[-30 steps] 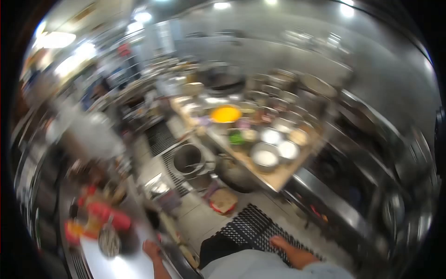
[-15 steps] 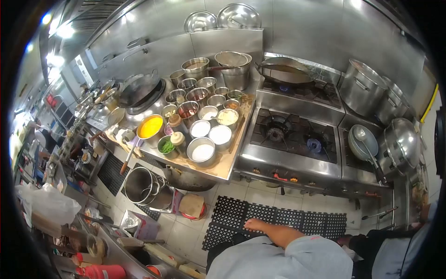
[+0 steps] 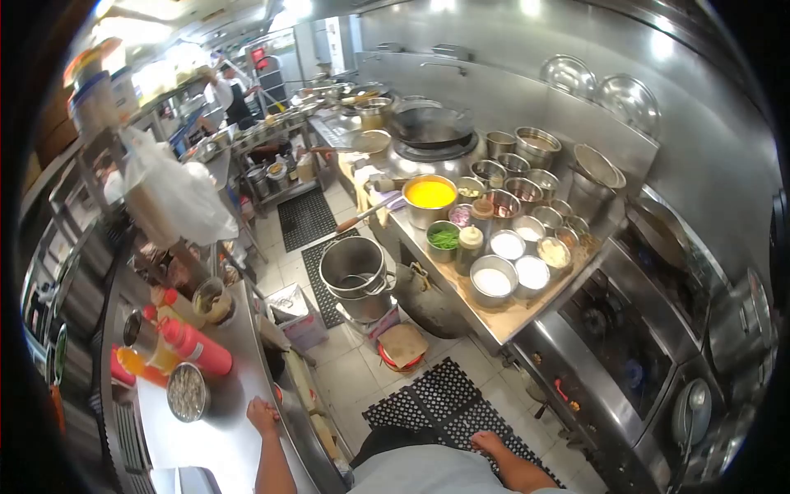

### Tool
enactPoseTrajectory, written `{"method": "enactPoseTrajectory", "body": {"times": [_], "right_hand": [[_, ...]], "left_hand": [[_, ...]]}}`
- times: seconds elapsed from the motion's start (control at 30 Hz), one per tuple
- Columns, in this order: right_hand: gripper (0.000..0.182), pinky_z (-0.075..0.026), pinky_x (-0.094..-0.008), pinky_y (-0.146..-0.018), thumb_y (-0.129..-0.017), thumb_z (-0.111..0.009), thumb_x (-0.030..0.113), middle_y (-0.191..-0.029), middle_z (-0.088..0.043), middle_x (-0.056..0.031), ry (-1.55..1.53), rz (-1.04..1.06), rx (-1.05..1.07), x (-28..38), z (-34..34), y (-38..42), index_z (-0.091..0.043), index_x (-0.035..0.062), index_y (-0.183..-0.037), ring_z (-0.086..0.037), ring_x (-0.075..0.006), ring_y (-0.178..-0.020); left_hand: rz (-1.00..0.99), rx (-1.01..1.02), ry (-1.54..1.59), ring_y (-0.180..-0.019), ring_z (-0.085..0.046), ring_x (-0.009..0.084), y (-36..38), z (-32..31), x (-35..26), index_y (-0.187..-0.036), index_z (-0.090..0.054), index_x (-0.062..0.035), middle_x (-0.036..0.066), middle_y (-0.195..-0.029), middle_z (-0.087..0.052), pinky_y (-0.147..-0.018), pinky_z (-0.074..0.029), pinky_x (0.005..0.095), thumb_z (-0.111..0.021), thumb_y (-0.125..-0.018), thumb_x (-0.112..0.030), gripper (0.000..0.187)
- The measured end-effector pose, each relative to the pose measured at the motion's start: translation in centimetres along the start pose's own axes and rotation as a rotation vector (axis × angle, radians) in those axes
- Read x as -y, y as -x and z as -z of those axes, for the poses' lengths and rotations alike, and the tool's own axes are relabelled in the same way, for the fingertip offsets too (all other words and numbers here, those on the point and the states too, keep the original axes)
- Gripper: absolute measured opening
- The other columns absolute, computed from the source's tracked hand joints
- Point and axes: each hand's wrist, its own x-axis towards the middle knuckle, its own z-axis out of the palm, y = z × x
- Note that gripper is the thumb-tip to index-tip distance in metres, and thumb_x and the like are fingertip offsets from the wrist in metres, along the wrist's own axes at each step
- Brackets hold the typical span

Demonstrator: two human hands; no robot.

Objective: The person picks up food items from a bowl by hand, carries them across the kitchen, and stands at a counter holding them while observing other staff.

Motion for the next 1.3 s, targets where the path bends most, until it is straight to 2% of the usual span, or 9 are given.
{"method": "enactPoseTrajectory", "body": {"times": [0.1, 0.17, 0.2, 0.5, 0.67, 0.77, 0.87, 1.07, 1.3], "right_hand": [[0.018, -0.042, -0.0223, -0.049, -0.081, -0.057, 0.022, -0.070, -0.061, -0.0017, 0.069, 0.093, 0.030, 0.5, -0.4, -1.1, -0.063, 0.0057, -0.082, -0.055, -0.0093, -0.057], [0.018, -0.042, -0.0218, -0.048, -0.082, -0.056, 0.022, -0.070, -0.061, -0.0024, 0.199, -0.015, 0.022, 3.7, -0.4, 0.6, -0.063, 0.0055, -0.081, -0.054, -0.0092, -0.056], [0.021, -0.043, -0.0252, -0.050, -0.082, -0.059, 0.021, -0.067, -0.063, -0.0038, 0.105, -0.009, 0.046, 3.8, -0.5, 0.4, -0.065, 0.0015, -0.083, -0.055, -0.0103, -0.054], [0.019, -0.047, -0.0241, -0.054, -0.082, -0.058, 0.019, -0.071, -0.064, -0.0050, 0.142, -0.073, 0.020, 1.7, -0.2, 0.0, -0.064, 0.0013, -0.084, -0.060, -0.0122, -0.062], [0.016, -0.048, -0.0249, -0.054, -0.080, -0.059, 0.015, -0.069, -0.064, -0.0064, 0.120, 0.055, -0.005, 2.2, -0.4, 1.4, -0.065, 0.0003, -0.080, -0.060, -0.0117, -0.058], [0.017, -0.046, -0.0225, -0.055, -0.079, -0.061, 0.020, -0.071, -0.065, -0.0033, 0.138, 0.023, -0.018, 3.5, -0.6, 2.9, -0.067, 0.0043, -0.083, -0.058, -0.0096, -0.061], [0.017, -0.045, -0.0227, -0.053, -0.078, -0.062, 0.020, -0.069, -0.063, -0.0030, 0.276, -0.190, -0.079, 6.7, -1.0, 4.6, -0.067, 0.0044, -0.083, -0.057, -0.0100, -0.059], [0.015, -0.043, -0.0243, -0.050, -0.076, -0.063, 0.019, -0.066, -0.061, -0.0013, 0.083, -0.131, -0.031, 4.7, -0.5, 2.8, -0.067, 0.0047, -0.082, -0.054, -0.0110, -0.054], [0.017, -0.045, -0.0259, -0.061, -0.078, -0.062, 0.018, -0.074, -0.063, -0.0024, 0.224, -0.135, -0.027, 5.0, -1.1, 1.0, -0.067, 0.0038, -0.086, -0.056, -0.0120, -0.067]], "left_hand": [[0.001, -0.023, 0.005, -0.034, -0.040, 0.0115, 0.0, 0.1, -0.4, -0.068, -0.043, -0.0072, 0.004, -0.052, -0.044, -0.029, -0.033, 0.0249, -0.044, -0.087, -0.023, 0.025], [-0.019, -0.008, -0.039, -0.034, -0.041, 0.0120, 0.3, 0.0, -0.6, -0.068, -0.044, -0.0064, 0.005, -0.052, -0.046, -0.029, -0.033, 0.0254, -0.045, -0.086, -0.023, 0.024], [-0.014, -0.018, -0.048, -0.034, -0.041, 0.0125, 0.1, 0.0, -0.6, -0.068, -0.046, -0.0057, 0.005, -0.053, -0.047, -0.029, -0.034, 0.0260, -0.046, -0.085, -0.023, 0.024], [0.025, 0.022, 0.036, -0.033, -0.041, 0.0143, -0.1, 0.6, -0.3, -0.066, -0.045, -0.0046, 0.006, -0.052, -0.047, -0.029, -0.034, 0.0266, -0.045, -0.084, -0.020, 0.023], [0.023, 0.000, 0.014, -0.034, -0.045, 0.0146, -0.1, 0.4, -0.5, -0.065, -0.044, -0.0037, 0.008, -0.053, -0.049, -0.030, -0.036, 0.0268, -0.046, -0.084, -0.020, 0.025], [-0.007, -0.010, -0.038, -0.034, -0.045, 0.0142, 0.1, 0.4, -0.7, -0.064, -0.045, -0.0035, 0.007, -0.053, -0.049, -0.030, -0.037, 0.0269, -0.046, -0.083, -0.020, 0.025], [0.004, -0.006, -0.004, -0.034, -0.044, 0.0139, 0.5, 0.3, -1.2, -0.064, -0.045, -0.0036, 0.007, -0.052, -0.047, -0.031, -0.037, 0.0265, -0.046, -0.082, -0.021, 0.025], [-0.009, -0.013, -0.010, -0.034, -0.043, 0.0136, 0.1, 0.4, -0.8, -0.064, -0.045, -0.0035, 0.006, -0.051, -0.046, -0.031, -0.037, 0.0262, -0.047, -0.083, -0.022, 0.027], [0.005, -0.002, 0.008, -0.035, -0.043, 0.0128, -0.4, 0.5, -0.2, -0.063, -0.045, -0.0057, 0.005, -0.051, -0.045, -0.032, -0.036, 0.0267, -0.049, -0.083, -0.022, 0.026]]}}
